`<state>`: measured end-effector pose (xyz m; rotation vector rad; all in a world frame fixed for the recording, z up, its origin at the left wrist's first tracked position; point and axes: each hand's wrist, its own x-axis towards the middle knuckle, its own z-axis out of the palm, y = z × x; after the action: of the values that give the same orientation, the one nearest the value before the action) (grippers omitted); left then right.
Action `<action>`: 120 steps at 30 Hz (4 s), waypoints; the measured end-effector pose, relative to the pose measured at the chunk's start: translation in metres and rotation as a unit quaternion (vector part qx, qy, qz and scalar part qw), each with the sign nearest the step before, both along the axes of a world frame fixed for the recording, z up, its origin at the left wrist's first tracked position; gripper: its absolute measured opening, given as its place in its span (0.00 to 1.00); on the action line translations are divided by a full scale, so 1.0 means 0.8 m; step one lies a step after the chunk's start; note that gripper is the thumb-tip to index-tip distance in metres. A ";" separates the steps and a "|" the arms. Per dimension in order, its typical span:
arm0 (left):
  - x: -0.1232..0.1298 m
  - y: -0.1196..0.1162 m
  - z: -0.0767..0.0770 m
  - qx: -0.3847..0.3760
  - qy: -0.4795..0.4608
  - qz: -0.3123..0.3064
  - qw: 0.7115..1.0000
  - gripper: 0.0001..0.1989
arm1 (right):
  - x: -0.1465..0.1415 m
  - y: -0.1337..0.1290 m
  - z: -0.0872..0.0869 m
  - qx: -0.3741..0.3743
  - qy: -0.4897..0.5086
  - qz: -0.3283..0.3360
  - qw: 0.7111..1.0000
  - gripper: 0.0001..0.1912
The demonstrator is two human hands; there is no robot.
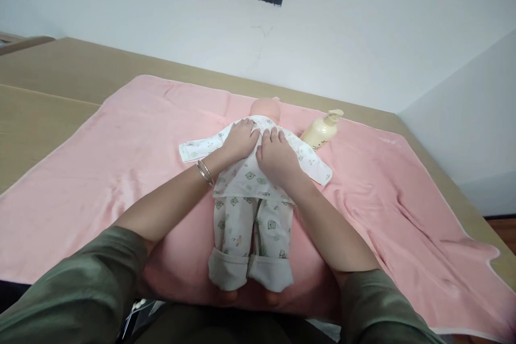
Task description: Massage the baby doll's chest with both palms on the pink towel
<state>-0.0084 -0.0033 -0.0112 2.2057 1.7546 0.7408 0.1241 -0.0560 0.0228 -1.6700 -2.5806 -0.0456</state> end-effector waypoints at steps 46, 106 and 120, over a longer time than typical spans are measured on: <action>0.033 -0.047 0.000 0.048 0.075 -0.036 0.995 0.24 | 0.046 0.059 -0.014 -0.069 0.161 -0.014 0.984 0.36; 0.009 -0.010 -0.015 0.046 -0.001 0.028 0.999 0.27 | 0.036 0.064 -0.036 -0.019 0.209 -0.056 0.976 0.31; 0.027 -0.042 0.008 0.032 0.060 0.051 0.996 0.24 | 0.041 0.066 -0.031 -0.010 0.220 -0.038 0.975 0.32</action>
<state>0.0132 -0.0372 -0.0049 2.2597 1.9404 0.7099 0.1571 -0.0031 -0.0017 -1.5686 -2.1937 0.3109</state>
